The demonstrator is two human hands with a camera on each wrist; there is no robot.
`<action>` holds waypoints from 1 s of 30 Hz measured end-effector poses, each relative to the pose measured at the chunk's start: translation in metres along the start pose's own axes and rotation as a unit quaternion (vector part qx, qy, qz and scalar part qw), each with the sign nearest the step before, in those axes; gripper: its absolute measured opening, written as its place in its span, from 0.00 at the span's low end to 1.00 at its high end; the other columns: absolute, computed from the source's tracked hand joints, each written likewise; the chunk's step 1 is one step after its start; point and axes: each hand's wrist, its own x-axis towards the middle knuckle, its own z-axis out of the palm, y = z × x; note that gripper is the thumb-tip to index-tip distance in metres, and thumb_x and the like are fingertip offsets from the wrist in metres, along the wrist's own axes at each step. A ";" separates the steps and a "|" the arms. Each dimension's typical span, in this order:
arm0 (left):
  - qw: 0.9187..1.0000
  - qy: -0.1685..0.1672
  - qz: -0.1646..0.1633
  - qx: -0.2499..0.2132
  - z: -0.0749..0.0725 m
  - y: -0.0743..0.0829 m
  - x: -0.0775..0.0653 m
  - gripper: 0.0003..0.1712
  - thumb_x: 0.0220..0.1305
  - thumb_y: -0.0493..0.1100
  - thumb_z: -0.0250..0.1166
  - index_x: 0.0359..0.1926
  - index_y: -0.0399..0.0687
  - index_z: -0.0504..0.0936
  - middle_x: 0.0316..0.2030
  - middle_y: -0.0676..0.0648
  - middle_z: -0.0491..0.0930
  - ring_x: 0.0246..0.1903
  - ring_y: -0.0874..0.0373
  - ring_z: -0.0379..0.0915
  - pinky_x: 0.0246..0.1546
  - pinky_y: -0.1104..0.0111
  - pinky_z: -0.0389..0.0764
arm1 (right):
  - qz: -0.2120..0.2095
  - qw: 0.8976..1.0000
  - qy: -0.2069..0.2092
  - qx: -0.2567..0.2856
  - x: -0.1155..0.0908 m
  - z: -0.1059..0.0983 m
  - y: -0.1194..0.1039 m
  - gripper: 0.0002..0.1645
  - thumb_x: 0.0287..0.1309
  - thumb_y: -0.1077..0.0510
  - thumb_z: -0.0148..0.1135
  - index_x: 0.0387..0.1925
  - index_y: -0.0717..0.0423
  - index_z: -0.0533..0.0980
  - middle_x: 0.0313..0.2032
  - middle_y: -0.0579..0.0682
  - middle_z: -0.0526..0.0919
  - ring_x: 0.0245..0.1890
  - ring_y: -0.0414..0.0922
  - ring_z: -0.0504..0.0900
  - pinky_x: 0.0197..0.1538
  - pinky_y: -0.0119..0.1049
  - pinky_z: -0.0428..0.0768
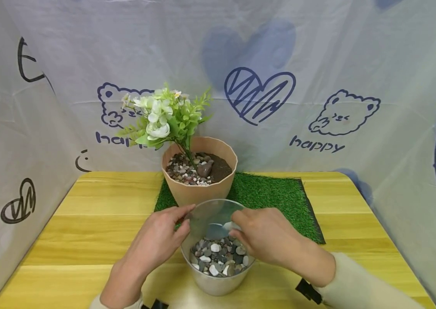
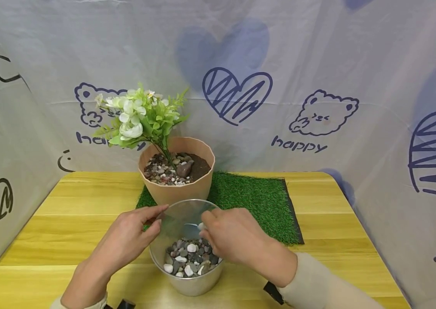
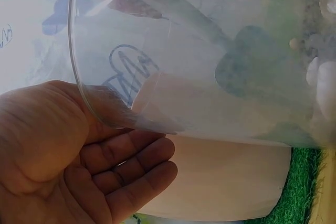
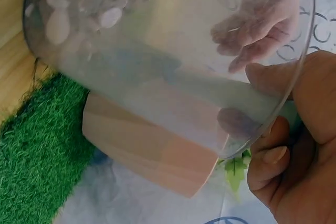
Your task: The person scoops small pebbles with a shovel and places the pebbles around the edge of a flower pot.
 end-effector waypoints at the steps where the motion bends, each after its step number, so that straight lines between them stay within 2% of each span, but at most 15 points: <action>1: 1.000 0.001 0.001 0.000 0.000 0.000 0.000 0.23 0.72 0.40 0.61 0.65 0.51 0.85 0.58 0.48 0.86 0.55 0.53 0.84 0.57 0.52 0.83 | -0.003 1.000 -0.003 0.000 0.000 -0.001 -0.001 0.13 0.67 0.49 0.70 0.30 0.47 0.75 0.23 0.37 0.73 0.17 0.32 0.63 0.20 0.26 0.65; 7: 1.000 0.001 -0.001 -0.001 0.001 0.000 0.000 0.23 0.72 0.41 0.61 0.65 0.51 0.85 0.57 0.49 0.87 0.54 0.54 0.85 0.56 0.53 0.84 | -0.041 0.999 -0.019 -0.015 0.000 -0.010 -0.004 0.12 0.64 0.50 0.73 0.31 0.47 0.77 0.23 0.39 0.76 0.17 0.32 0.65 0.20 0.26 0.66; 11: 1.000 0.000 -0.001 -0.001 0.002 -0.001 0.000 0.23 0.72 0.41 0.61 0.65 0.51 0.85 0.56 0.50 0.87 0.53 0.56 0.85 0.55 0.54 0.84 | -0.070 0.996 -0.046 -0.018 0.000 -0.020 -0.004 0.11 0.64 0.49 0.72 0.31 0.46 0.78 0.25 0.39 0.78 0.18 0.32 0.69 0.22 0.27 0.70; 15: 1.000 0.001 0.000 -0.001 0.002 -0.001 0.000 0.23 0.72 0.41 0.60 0.65 0.51 0.85 0.56 0.50 0.87 0.51 0.57 0.85 0.53 0.55 0.84 | -0.063 0.996 -0.066 -0.009 0.001 -0.031 -0.002 0.10 0.66 0.49 0.69 0.31 0.45 0.78 0.26 0.37 0.80 0.21 0.32 0.74 0.25 0.30 0.75; 18: 1.000 0.002 0.000 -0.001 0.003 -0.002 0.000 0.23 0.72 0.41 0.60 0.65 0.51 0.85 0.56 0.50 0.87 0.50 0.58 0.84 0.52 0.55 0.84 | -0.041 0.997 -0.061 -0.018 0.002 -0.035 -0.001 0.12 0.67 0.48 0.69 0.30 0.45 0.78 0.24 0.37 0.78 0.20 0.33 0.72 0.23 0.31 0.73; 21: 1.000 0.004 0.000 -0.002 0.003 -0.002 0.000 0.23 0.71 0.41 0.60 0.65 0.51 0.85 0.56 0.50 0.87 0.51 0.57 0.85 0.53 0.55 0.84 | -0.032 0.997 -0.041 -0.052 0.001 -0.033 -0.001 0.14 0.65 0.48 0.71 0.29 0.46 0.76 0.22 0.38 0.75 0.17 0.34 0.69 0.21 0.31 0.70; 26: 1.000 0.005 0.000 -0.003 0.002 -0.002 0.000 0.23 0.72 0.41 0.60 0.65 0.51 0.85 0.57 0.49 0.87 0.53 0.55 0.85 0.55 0.53 0.84 | -0.065 0.992 0.000 -0.105 0.000 -0.025 -0.007 0.18 0.62 0.50 0.72 0.25 0.47 0.72 0.19 0.40 0.72 0.15 0.36 0.67 0.17 0.32 0.68; 30: 1.000 0.004 -0.002 -0.002 0.002 -0.001 0.000 0.24 0.71 0.40 0.60 0.65 0.52 0.85 0.56 0.50 0.87 0.49 0.58 0.84 0.52 0.55 0.84 | -0.082 0.989 -0.016 -0.122 -0.001 -0.023 -0.013 0.19 0.62 0.48 0.71 0.24 0.47 0.71 0.18 0.41 0.70 0.14 0.37 0.63 0.16 0.32 0.62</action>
